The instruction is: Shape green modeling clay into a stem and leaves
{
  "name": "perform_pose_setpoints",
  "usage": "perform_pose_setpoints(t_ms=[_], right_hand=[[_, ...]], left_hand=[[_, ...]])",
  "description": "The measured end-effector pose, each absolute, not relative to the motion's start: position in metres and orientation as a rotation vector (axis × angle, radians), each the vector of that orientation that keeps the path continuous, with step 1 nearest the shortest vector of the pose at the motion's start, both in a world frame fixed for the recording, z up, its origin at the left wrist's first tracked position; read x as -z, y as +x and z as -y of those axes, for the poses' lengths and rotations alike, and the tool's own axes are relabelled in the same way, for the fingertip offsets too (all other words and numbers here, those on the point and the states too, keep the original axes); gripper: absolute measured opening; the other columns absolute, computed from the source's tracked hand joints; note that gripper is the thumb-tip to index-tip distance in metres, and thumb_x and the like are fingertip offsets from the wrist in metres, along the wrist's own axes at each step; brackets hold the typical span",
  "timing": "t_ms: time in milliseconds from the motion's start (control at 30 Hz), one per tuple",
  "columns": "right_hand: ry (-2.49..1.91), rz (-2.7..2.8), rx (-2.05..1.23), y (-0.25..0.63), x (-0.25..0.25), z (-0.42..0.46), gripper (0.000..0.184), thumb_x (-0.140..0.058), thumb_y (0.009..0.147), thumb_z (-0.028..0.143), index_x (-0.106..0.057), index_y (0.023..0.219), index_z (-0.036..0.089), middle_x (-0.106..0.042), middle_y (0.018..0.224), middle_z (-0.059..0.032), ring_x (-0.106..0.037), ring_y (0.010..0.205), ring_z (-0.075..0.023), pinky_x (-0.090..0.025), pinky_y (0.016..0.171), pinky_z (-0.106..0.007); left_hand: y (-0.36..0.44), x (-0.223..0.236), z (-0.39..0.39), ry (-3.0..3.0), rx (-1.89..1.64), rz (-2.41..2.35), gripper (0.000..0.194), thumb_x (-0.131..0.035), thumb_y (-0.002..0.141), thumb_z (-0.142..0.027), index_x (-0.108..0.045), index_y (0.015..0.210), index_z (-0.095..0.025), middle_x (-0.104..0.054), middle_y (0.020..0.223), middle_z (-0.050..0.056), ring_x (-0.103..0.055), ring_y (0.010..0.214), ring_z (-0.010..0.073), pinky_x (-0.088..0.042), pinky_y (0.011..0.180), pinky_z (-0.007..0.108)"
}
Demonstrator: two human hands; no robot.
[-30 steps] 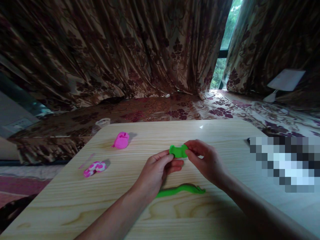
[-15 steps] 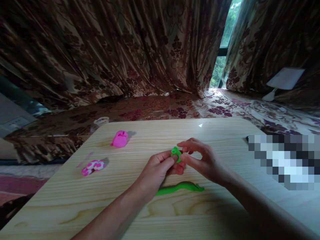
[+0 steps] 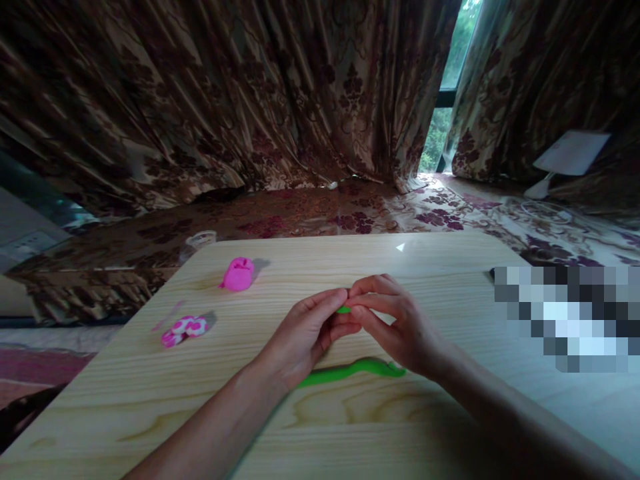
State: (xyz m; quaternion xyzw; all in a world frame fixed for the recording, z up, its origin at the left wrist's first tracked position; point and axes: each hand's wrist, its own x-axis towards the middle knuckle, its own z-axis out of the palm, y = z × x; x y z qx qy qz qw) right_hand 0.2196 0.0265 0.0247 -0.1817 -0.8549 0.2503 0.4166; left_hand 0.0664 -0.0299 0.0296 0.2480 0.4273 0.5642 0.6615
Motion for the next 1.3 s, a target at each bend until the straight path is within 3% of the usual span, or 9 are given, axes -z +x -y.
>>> perform_pose_setpoints(t_ms=[100, 233, 467, 633, 733, 900, 1000, 1133, 1300], right_hand=[[-0.468, 2.074, -0.638, 0.219, -0.025, -0.027, 0.024, -0.052, 0.086, 0.016, -0.064, 0.105, 0.024, -0.062, 0.096, -0.0055, -0.056, 0.092, -0.0179, -0.047, 0.082, -0.035], [-0.526, 2.126, -0.492, 0.220, -0.021, -0.031, 0.029, -0.061, 0.082, 0.024, -0.062, 0.111, 0.024, -0.060, 0.103, -0.0068, -0.052, 0.098, -0.0214, -0.045, 0.085, -0.039], [-0.619, 2.177, -0.168, 0.223, -0.023, -0.030, 0.017, -0.054, 0.086, 0.021, -0.068, 0.095, 0.024, -0.062, 0.099, -0.0061, -0.048, 0.097, -0.0238, -0.039, 0.085, -0.043], [-0.691, 2.117, -0.182, 0.225, -0.024, -0.033, 0.015, -0.058, 0.083, 0.026, -0.066, 0.095, 0.021, -0.061, 0.100, -0.0075, -0.049, 0.097, -0.0243, -0.039, 0.087, -0.043], [-0.726, 2.007, -0.230, 0.228, -0.023, -0.040, 0.029, -0.062, 0.080, 0.029, -0.061, 0.107, 0.019, -0.058, 0.106, -0.0099, -0.050, 0.100, -0.0249, -0.041, 0.087, -0.043], [-0.587, 1.971, -0.331, 0.228, -0.024, -0.039, 0.030, -0.048, 0.088, 0.022, -0.054, 0.117, 0.019, -0.056, 0.110, -0.0089, -0.049, 0.106, -0.0211, -0.042, 0.092, -0.040], [-0.643, 1.911, -0.393, 0.227, -0.022, -0.042, 0.034, -0.040, 0.092, 0.024, -0.047, 0.124, 0.018, -0.054, 0.117, -0.0096, -0.048, 0.111, -0.0199, -0.040, 0.097, -0.040], [-0.810, 1.838, -0.372, 0.227, -0.013, -0.053, 0.040, -0.032, 0.094, 0.031, -0.041, 0.131, 0.018, -0.049, 0.126, -0.0112, -0.044, 0.120, -0.0218, -0.037, 0.102, -0.045], [-0.704, 1.996, -0.269, 0.219, -0.025, -0.026, 0.051, -0.032, 0.092, 0.030, -0.028, 0.140, 0.012, -0.032, 0.145, -0.0115, -0.024, 0.136, -0.0233, -0.022, 0.111, -0.046]], left_hand=[[0.062, -0.030, 0.026, 0.555, -1.304, -1.018, 0.011, -0.059, 0.080, -0.014, -0.066, 0.088, -0.010, -0.069, 0.072, 0.007, -0.064, 0.058, 0.0106, -0.054, 0.060, 0.019], [0.063, -0.031, 0.023, 0.571, -1.293, -0.952, 0.017, -0.050, 0.083, -0.010, -0.065, 0.091, -0.008, -0.069, 0.078, 0.010, -0.066, 0.068, 0.0140, -0.055, 0.065, 0.022], [0.086, -0.041, 0.015, 0.406, -1.235, -0.685, 0.025, -0.046, 0.089, -0.026, -0.063, 0.090, -0.009, -0.066, 0.083, 0.008, -0.064, 0.073, 0.0117, -0.053, 0.073, 0.023], [0.098, -0.044, 0.011, 0.432, -1.318, -0.722, 0.015, -0.050, 0.086, -0.016, -0.062, 0.093, -0.010, -0.066, 0.083, 0.005, -0.062, 0.070, 0.0082, -0.051, 0.066, 0.017], [0.092, -0.043, 0.004, 0.522, -1.383, -0.876, 0.017, -0.053, 0.082, -0.013, -0.062, 0.097, -0.011, -0.062, 0.068, 0.002, -0.060, 0.060, 0.0092, -0.051, 0.058, 0.020], [0.092, -0.035, -0.007, 0.563, -1.424, -1.030, 0.013, -0.057, 0.078, -0.020, -0.066, 0.086, -0.012, -0.036, 0.044, -0.008, -0.034, 0.035, 0.0041, -0.038, 0.038, 0.017], [0.112, -0.033, -0.005, 0.591, -1.419, -0.951, 0.015, -0.057, 0.073, -0.009, -0.068, 0.083, -0.012, -0.053, 0.055, -0.003, -0.047, 0.047, 0.0051, -0.046, 0.051, 0.017], [0.139, -0.040, -0.005, 0.528, -1.427, -0.842, 0.036, -0.050, 0.066, 0.003, -0.068, 0.090, -0.017, -0.067, 0.078, 0.000, -0.060, 0.068, 0.0078, -0.048, 0.064, 0.016], [0.139, -0.063, -0.022, 0.455, -1.425, -0.645, 0.032, -0.045, 0.085, -0.031, -0.066, 0.102, -0.015, -0.068, 0.103, 0.009, -0.060, 0.102, 0.0205, -0.047, 0.088, 0.033]])
